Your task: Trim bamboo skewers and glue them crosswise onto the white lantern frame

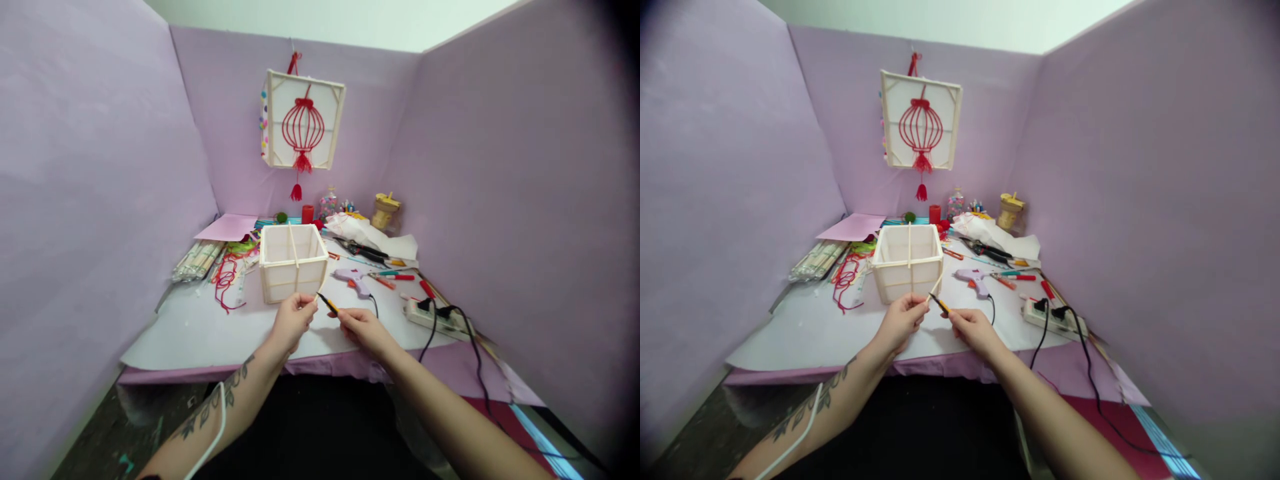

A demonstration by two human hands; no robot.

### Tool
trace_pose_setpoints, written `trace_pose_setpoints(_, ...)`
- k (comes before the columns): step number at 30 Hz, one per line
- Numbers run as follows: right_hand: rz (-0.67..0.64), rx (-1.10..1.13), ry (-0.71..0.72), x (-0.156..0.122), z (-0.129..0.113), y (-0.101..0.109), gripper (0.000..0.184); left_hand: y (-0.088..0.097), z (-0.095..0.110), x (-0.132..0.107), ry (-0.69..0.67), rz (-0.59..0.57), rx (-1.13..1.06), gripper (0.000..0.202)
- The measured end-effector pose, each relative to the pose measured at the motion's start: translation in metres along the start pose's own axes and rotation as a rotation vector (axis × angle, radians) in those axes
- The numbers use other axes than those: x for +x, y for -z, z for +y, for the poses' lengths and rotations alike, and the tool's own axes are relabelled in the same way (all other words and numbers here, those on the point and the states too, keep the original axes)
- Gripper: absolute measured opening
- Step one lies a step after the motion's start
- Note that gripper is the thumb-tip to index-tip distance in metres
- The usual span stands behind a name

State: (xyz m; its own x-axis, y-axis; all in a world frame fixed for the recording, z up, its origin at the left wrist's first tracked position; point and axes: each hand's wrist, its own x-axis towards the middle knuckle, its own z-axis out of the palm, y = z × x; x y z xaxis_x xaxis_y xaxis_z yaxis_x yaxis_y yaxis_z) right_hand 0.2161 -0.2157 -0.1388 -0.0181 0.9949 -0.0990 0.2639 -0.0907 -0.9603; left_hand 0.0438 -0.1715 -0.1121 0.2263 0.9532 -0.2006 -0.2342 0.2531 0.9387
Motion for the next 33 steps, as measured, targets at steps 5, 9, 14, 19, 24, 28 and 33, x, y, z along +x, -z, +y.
trace_pose_setpoints(5, -0.195, 0.483, -0.255, -0.004, -0.006, 0.003, 0.045, 0.001, 0.001, 0.002, -0.014, -0.010, 0.013, 0.033)
trace_pose_setpoints(9, -0.166, 0.290, -0.187, -0.002, -0.004, 0.001, 0.048, 0.000, 0.002, 0.002, 0.000, -0.028, -0.001, 0.034)
trace_pose_setpoints(14, 0.135, -0.140, 0.114, 0.005, 0.004, -0.001, 0.048, 0.000, 0.003, 0.001, 0.043, -0.042, -0.019, 0.035)
trace_pose_setpoints(19, 0.313, -0.329, 0.259, 0.001, 0.006, 0.001, 0.034, -0.001, 0.003, 0.000, 0.059, -0.040, -0.032, 0.037)
trace_pose_setpoints(24, 0.540, -0.850, 0.540, -0.005, 0.006, -0.002, 0.031, -0.003, 0.004, -0.002, 0.064, -0.038, -0.047, 0.039)
trace_pose_setpoints(28, 0.647, -1.073, 0.679, -0.004, 0.006, -0.002, 0.027, -0.003, 0.003, -0.003, 0.079, -0.038, -0.063, 0.041)
trace_pose_setpoints(33, 0.696, -1.182, 0.756, -0.001, 0.006, 0.001, 0.026, -0.004, 0.002, -0.001, 0.100, -0.034, -0.078, 0.040)
